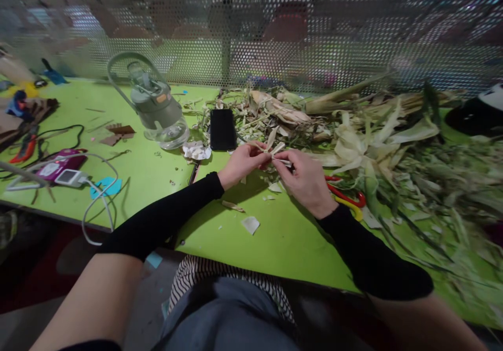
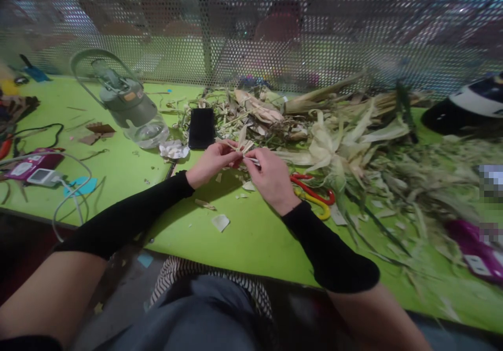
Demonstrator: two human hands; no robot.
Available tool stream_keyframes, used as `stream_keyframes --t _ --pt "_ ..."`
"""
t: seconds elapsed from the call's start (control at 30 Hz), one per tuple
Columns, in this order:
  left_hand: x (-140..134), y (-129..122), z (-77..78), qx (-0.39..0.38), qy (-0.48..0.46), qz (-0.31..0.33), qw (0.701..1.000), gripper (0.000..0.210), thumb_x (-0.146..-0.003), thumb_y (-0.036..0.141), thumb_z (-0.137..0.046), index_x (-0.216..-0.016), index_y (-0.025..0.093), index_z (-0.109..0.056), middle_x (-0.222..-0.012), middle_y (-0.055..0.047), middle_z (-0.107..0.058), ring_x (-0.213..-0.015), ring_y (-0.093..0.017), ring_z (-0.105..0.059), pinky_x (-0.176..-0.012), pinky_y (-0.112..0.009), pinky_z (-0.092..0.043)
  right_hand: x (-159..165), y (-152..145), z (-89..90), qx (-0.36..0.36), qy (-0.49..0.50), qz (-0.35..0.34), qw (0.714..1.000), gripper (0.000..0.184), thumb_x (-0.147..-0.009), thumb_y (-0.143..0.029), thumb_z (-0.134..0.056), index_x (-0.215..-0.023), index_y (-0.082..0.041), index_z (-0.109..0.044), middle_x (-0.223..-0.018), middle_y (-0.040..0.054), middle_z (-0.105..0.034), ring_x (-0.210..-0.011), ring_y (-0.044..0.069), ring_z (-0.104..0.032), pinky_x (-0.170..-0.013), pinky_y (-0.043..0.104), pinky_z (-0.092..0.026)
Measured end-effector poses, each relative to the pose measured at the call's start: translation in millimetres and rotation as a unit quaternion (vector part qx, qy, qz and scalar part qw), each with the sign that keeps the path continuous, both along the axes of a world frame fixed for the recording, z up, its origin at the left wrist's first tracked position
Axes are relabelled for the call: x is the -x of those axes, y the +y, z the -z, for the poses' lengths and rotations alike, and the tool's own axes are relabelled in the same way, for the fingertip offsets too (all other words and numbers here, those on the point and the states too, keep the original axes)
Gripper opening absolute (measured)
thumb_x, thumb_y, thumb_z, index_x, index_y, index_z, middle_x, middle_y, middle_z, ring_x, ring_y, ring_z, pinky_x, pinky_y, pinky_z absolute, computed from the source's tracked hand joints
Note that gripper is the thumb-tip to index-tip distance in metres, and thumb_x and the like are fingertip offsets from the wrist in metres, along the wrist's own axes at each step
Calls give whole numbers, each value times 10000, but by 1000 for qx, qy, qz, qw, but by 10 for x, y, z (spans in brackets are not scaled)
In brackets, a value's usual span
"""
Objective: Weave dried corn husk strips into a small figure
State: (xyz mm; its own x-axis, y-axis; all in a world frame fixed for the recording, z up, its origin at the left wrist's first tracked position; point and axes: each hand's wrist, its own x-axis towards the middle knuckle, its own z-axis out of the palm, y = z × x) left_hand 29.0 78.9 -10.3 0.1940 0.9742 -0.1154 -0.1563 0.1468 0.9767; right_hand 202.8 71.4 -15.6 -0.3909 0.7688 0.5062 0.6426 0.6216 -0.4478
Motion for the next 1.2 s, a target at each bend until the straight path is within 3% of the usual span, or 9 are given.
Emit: stream_keyframes --t 0.17,0.33,0.47,0.67,0.77,0.9,1.03,1.2 --pt "31 30 64 -30 69 28 997 100 -877 52 -621 -877 136 -566 -581 76 -557 -531 -64 -507 -619 -230 -418 -4 2 33 -53 -33 -42 997 139 -971 -254 -546 -966 -236 -684 -927 94 -750 -875 261 -671 -773 403 -515" --pt "69 22 106 -69 118 131 982 74 -859 85 -637 -810 126 -599 -656 47 -586 -583 -65 -530 -640 -231 -431 -6 10 19 -15 -6 -36 999 121 -969 -281 -567 -945 -239 -677 -913 84 -740 -836 247 -670 -752 394 -525" --pt "66 21 141 -84 86 161 980 76 -855 93 -635 -799 121 -592 -696 28 -598 -619 -63 -547 -660 -234 -442 6 -9 -9 4 32 -17 999 127 -959 -310 -588 -951 -228 -684 -916 84 -746 -829 245 -682 -763 399 -534" --pt "72 37 175 -88 15 150 985 184 -865 265 -716 -837 117 -612 -731 2 -654 -650 -75 -586 -686 -245 -476 18 -35 -45 65 118 -10 991 121 -932 -310 -617 -998 -224 -671 -932 63 -744 -784 212 -676 -733 370 -544" --pt "71 41 162 -53 -1 115 992 119 -894 216 -683 -879 110 -631 -741 -7 -680 -661 -75 -613 -723 -255 -499 2 -13 -53 74 155 14 985 124 -900 -325 -663 -964 -221 -643 -909 57 -708 -756 193 -646 -713 353 -538" --pt "58 27 111 -11 -28 90 995 29 -915 128 -632 -928 103 -636 -742 -6 -694 -648 -64 -625 -717 -240 -505 -36 38 -58 67 127 63 988 197 -885 -403 -688 -889 -213 -637 -916 65 -670 -716 174 -591 -681 345 -521" --pt "50 3 84 -11 -30 109 994 31 -898 115 -650 -920 98 -635 -741 -7 -696 -660 -70 -641 -701 -233 -495 -57 84 -37 96 138 59 984 252 -898 -460 -660 -939 -211 -661 -990 78 -665 -766 183 -602 -698 351 -518" --pt "57 12 100 -9 -34 85 996 19 -905 126 -627 -910 108 -628 -764 -7 -696 -662 -72 -641 -730 -250 -505 -65 128 -6 176 192 26 965 215 -860 -415 -687 -927 -215 -643 -855 41 -686 -748 188 -615 -709 353 -523"
